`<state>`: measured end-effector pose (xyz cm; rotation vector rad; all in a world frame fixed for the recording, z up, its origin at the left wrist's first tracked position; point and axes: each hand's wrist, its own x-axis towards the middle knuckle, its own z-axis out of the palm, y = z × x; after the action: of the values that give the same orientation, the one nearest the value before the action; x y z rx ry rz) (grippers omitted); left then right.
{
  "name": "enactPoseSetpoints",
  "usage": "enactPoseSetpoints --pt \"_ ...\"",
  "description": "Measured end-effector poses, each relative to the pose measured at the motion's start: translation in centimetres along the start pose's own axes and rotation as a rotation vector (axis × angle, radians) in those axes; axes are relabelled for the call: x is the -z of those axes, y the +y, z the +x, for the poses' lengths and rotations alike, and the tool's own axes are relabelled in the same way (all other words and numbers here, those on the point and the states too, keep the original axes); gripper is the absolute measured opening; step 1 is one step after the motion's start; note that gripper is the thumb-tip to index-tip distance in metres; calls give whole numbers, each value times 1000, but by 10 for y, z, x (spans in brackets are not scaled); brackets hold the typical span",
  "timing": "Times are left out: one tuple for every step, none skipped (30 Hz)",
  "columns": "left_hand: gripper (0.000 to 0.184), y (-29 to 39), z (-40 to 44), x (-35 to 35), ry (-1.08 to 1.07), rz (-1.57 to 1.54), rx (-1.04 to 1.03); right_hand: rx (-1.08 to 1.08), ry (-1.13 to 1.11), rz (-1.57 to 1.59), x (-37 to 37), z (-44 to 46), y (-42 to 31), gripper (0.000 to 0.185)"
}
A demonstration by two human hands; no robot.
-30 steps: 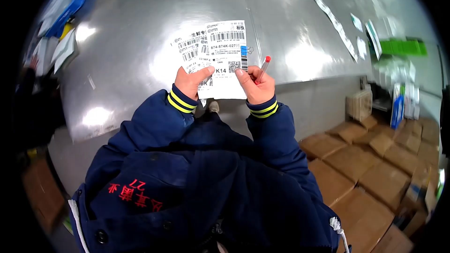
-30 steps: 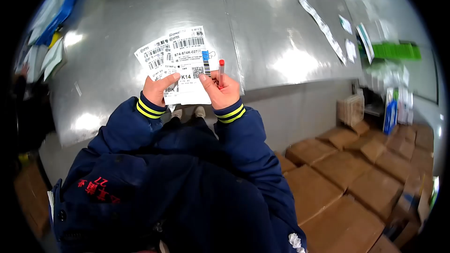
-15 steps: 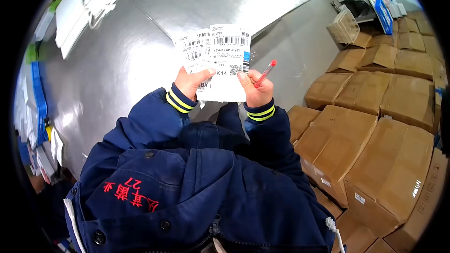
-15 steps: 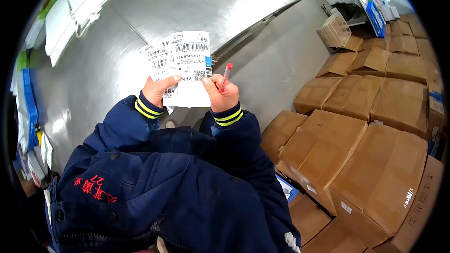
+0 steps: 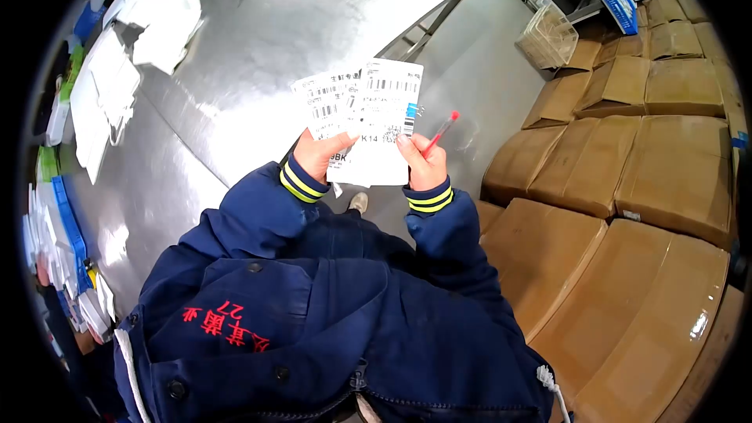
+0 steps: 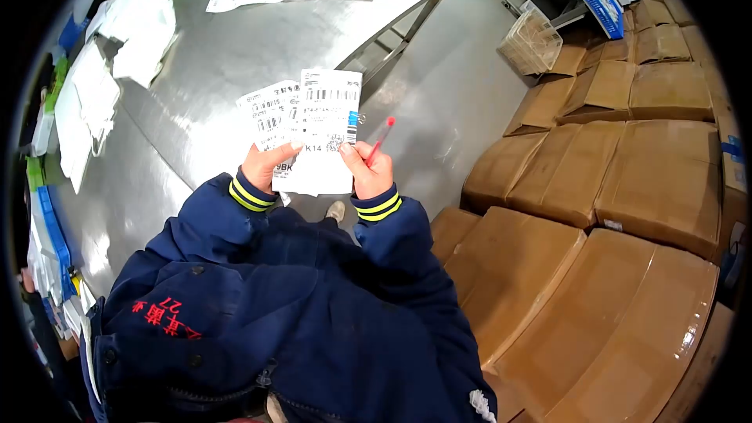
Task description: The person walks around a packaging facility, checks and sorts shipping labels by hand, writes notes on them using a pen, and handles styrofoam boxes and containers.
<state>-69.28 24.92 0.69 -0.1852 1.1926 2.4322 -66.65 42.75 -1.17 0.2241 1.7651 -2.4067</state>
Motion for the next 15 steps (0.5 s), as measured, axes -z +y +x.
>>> enactPoseSetpoints --pt "36 3 11 -7 -47 -28 39 -43 -29 186 7 9 0 23" --pt "36 6 22 -15 -93 -57 79 -38 -26 187 15 19 -4 23" --pt "39 7 32 -20 -138 -87 90 -94 -29 270 20 27 -9 23" --pt "39 9 44 -25 -140 -86 87 -150 -36 352 27 38 -14 23" --pt "40 11 58 -30 -168 -116 121 -145 -38 350 34 52 -20 23" --pt "41 13 71 -33 -197 -147 156 -150 -43 364 39 65 -25 23" --pt "41 14 85 -37 -206 -150 157 -154 -45 377 45 77 -31 23" --pt "41 19 101 -41 -232 -163 171 -151 -45 385 49 90 -38 23" --pt "41 24 118 -46 -267 -175 182 -124 -69 405 54 103 -45 24" --pt "41 24 139 -49 -310 -160 167 -115 -76 445 62 119 -47 27" --pt "41 28 159 -58 -331 -175 182 -103 -95 488 72 135 -54 29" --pt "41 31 171 -69 -337 -196 204 -107 -111 535 79 144 -64 32" --pt "41 35 185 -78 -349 -202 213 -101 -97 529 87 153 -69 32" --pt "41 38 206 -89 -364 -168 208 -65 -127 507 99 167 -74 39" --pt "40 39 224 -101 -374 -133 210 -34 -152 490 110 177 -79 46"
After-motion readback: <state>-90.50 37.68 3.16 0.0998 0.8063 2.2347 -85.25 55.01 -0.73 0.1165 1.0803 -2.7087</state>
